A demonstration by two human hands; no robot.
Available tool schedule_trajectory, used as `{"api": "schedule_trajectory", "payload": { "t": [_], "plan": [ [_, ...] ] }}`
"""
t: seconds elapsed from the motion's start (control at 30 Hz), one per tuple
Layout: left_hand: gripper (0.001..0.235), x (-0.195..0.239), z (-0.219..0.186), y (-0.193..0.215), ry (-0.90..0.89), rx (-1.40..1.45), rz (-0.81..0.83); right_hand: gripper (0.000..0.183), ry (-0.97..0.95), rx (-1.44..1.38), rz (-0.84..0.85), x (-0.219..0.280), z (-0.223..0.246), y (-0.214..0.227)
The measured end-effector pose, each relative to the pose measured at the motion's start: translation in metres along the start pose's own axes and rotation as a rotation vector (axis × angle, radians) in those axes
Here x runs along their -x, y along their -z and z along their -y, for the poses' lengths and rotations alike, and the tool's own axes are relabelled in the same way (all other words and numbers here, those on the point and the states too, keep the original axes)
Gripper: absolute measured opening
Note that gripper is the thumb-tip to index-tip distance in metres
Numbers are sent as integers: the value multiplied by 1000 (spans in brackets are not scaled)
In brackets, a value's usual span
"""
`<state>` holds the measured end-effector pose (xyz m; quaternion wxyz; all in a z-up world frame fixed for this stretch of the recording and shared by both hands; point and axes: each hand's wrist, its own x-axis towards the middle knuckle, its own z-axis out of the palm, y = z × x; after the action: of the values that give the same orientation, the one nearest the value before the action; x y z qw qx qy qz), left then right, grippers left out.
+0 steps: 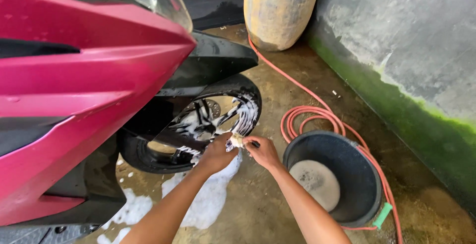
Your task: The person scrubs the front wheel and tire of a red motorcycle using a brush and soapy water. They repeatedly dip the brush into a bucket to reload soap and scrub the spokes, rim, and tire surface thoroughly.
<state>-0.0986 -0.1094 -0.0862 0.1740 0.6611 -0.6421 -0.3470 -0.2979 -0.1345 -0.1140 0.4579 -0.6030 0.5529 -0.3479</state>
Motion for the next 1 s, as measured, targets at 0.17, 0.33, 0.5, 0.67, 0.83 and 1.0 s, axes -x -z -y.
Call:
{"api": "schedule_trajectory", "payload": {
  "t": [0.17, 0.33, 0.5, 0.67, 0.83, 1.0],
  "plan": [
    [51, -22, -51, -7, 245, 694, -108, 28, 24, -167, 5, 7, -1, 16],
    [16, -99, -13, -50, 357, 1304, -212, 27, -11, -198, 11, -3, -9, 25],
    [67, -103, -22, -39, 304, 1931, -237, 23, -97, -310, -45, -14, 2, 24],
    [36, -105, -50, -30, 319, 2240, -375, 21, -186, -292, -44, -8, 21, 15],
    [39, -223, 73, -91, 427, 2354, -331, 21, -135, -285, -73, -14, -4, -2],
    [37, -181, 33, -50, 590, 2268, -212, 21, 73, 312, -194, 6, 8, -20]
  ]
}}
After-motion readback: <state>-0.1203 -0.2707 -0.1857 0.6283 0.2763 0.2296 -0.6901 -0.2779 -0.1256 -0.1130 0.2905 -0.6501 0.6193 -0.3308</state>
